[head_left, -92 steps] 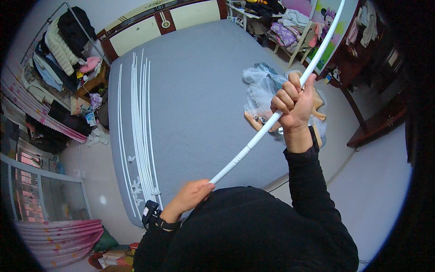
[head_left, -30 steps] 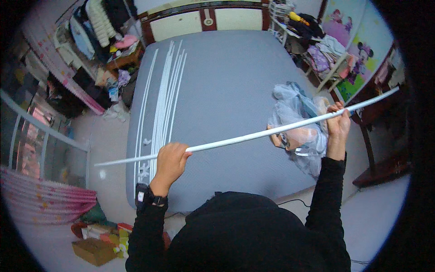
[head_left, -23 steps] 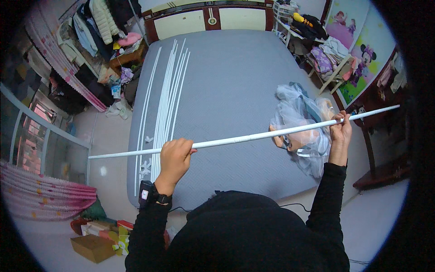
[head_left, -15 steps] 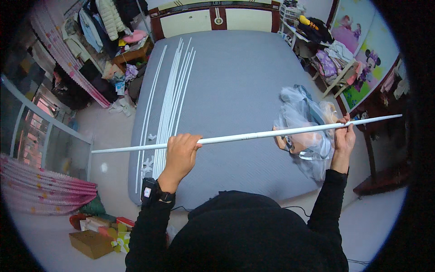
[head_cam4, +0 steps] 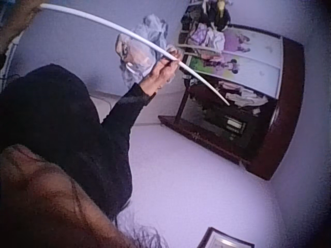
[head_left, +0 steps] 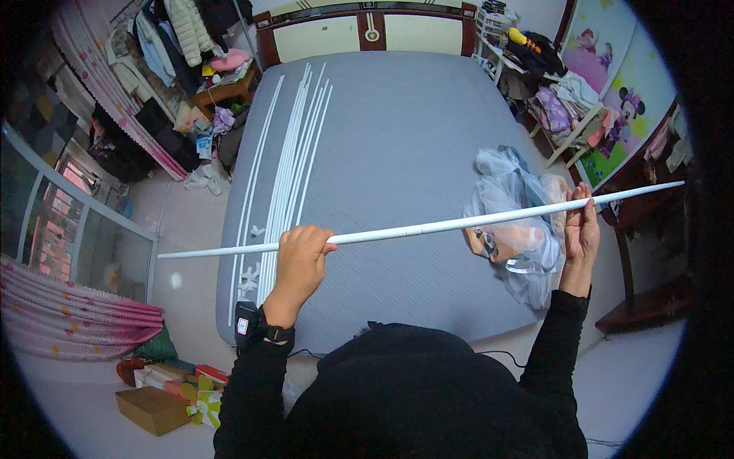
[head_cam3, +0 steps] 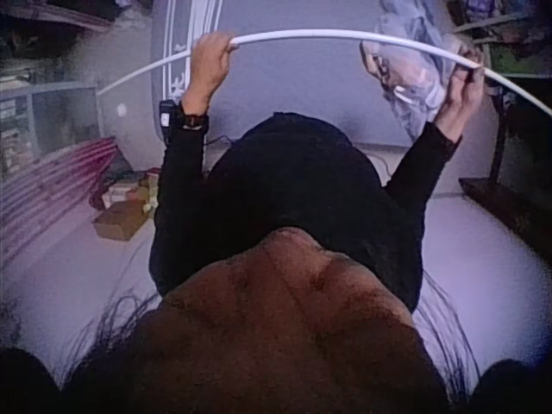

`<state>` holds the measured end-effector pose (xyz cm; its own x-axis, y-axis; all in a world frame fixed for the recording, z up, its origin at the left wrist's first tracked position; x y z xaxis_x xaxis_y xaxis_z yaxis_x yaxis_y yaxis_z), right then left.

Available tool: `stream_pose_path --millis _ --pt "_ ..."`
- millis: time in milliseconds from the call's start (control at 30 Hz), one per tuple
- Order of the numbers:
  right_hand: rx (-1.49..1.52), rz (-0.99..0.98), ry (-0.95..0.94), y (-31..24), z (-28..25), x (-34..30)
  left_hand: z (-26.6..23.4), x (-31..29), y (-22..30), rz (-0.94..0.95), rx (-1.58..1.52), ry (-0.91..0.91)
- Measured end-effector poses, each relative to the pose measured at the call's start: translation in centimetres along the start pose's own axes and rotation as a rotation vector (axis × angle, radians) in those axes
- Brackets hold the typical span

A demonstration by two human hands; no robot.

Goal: The person unpacks a doll from a plastic bag and places it on the bed. Then the person picks up white plastic poles and connectors, aligns the ends, and joins them to form longer poles. The person repeats this joining process for several poles.

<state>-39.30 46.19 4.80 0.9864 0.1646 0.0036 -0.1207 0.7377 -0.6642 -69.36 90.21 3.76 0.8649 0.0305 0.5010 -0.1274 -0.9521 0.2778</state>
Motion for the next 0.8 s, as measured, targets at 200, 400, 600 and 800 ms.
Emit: stream_pose_path --millis 200,400,600,800 --pt "-0.145 0.024 0.149 -0.2 -1.7 0.7 0.1 0.0 -0.2 -0.029 -0.02 0.065" --pt "-0.224 0.056 -0.112 -0.6 -2.2 0.2 0.3 0.5 -0.6 0.025 -0.03 -0.063" --pt "-0.221 0.114 0.068 0.3 -7.3 2.3 2.0 0.0 -0.5 -0.042 -0.029 0.084" --pt "-0.431 0.125 0.023 3.2 -7.4 1.3 2.1 0.2 -1.4 0.032 -0.013 0.16"
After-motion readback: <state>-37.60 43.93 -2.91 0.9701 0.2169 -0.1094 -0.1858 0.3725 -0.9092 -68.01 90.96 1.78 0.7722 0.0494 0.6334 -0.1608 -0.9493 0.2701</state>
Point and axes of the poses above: each hand's wrist, its own x-axis towards the middle knuckle, its own z-axis out of the palm, y = z × x, the point moved 1 cm from there along x, towards the middle knuckle, and after that the axes turned 9 degrees about z, right-handed, at the moved point
